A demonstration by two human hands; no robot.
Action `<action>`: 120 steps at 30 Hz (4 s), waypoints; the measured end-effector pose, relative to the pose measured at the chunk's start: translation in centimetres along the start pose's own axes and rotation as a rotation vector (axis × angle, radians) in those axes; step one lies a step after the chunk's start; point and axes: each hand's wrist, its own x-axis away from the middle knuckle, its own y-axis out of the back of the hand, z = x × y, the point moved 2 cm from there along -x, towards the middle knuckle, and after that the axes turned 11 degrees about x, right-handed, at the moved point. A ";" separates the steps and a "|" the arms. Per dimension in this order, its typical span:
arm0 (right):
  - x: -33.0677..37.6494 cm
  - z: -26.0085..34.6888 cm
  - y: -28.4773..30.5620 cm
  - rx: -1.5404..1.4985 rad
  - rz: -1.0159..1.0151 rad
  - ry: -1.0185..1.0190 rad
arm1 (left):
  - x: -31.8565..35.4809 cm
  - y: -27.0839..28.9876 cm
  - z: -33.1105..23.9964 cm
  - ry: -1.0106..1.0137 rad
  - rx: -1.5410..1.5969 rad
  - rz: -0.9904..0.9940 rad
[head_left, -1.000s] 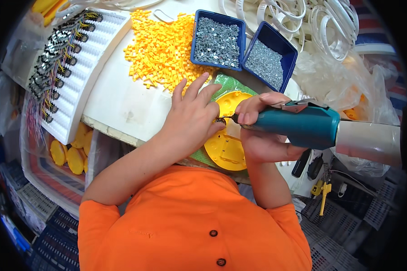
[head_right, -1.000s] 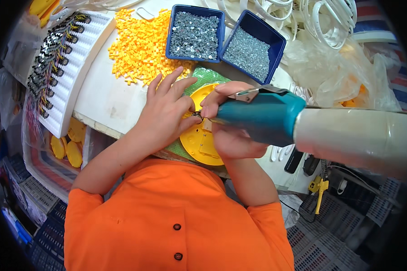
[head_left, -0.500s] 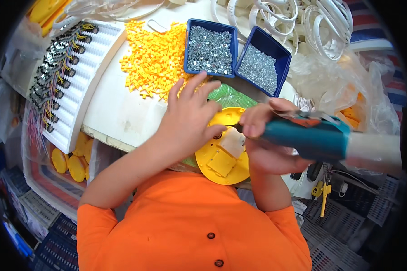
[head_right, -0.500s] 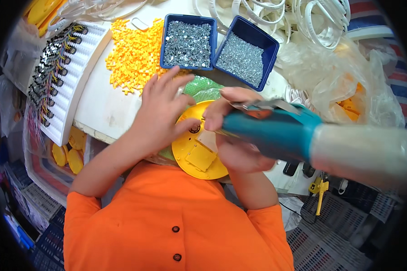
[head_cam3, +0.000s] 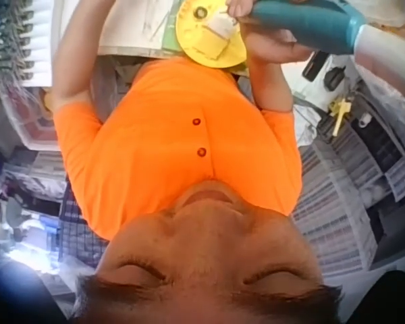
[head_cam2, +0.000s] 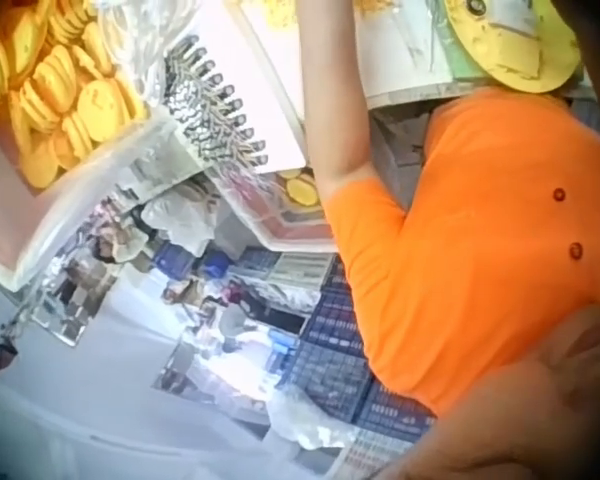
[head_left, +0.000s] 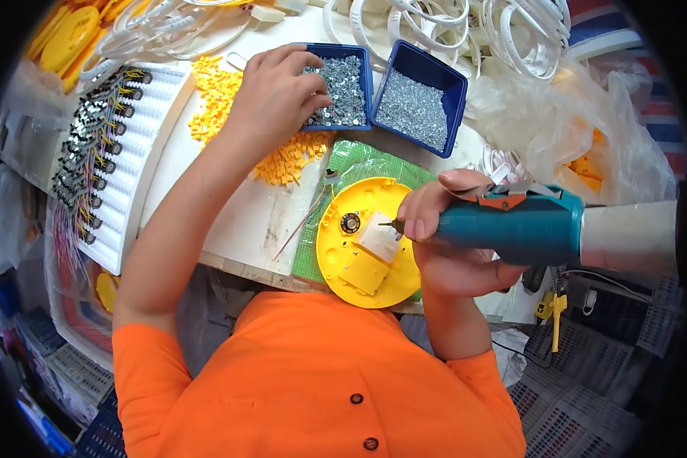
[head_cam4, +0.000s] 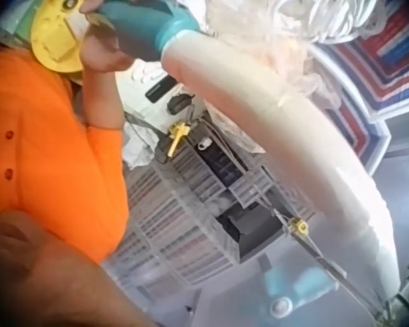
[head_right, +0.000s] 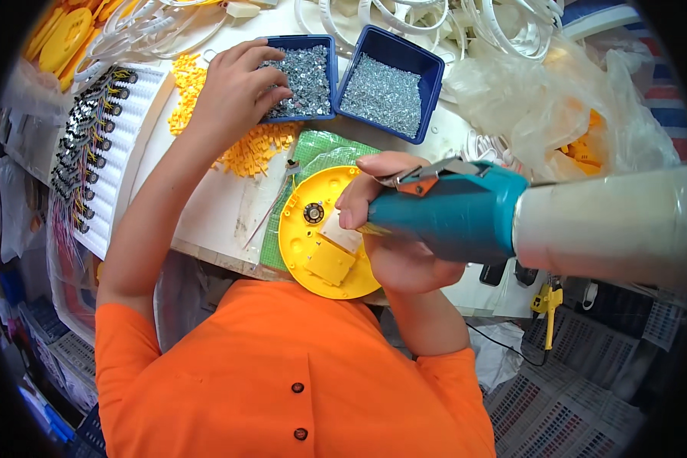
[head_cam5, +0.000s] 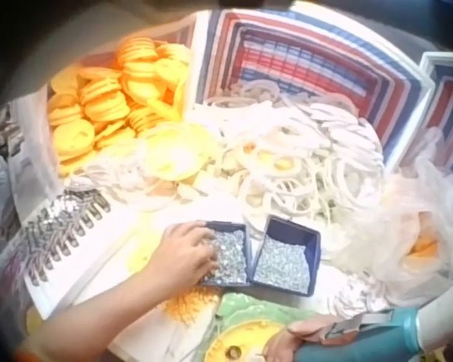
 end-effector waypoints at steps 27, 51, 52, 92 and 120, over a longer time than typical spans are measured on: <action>-0.2 -0.2 -2.2 -0.089 0.038 -0.001 | 9.0 1.1 -11.4 0.115 0.618 0.142; 2.1 -3.6 -2.1 0.003 0.009 0.031 | 10.3 3.0 -9.8 -0.026 0.451 0.474; 2.1 -3.7 -2.1 0.010 0.007 0.042 | 10.3 3.0 -9.8 -0.026 0.452 0.473; 11.9 -1.1 6.1 1.224 -0.449 -0.133 | 7.6 2.4 -10.0 0.311 0.398 0.218; 8.9 -2.4 6.1 1.516 -0.272 -0.051 | 7.3 4.4 -8.0 0.099 0.338 0.418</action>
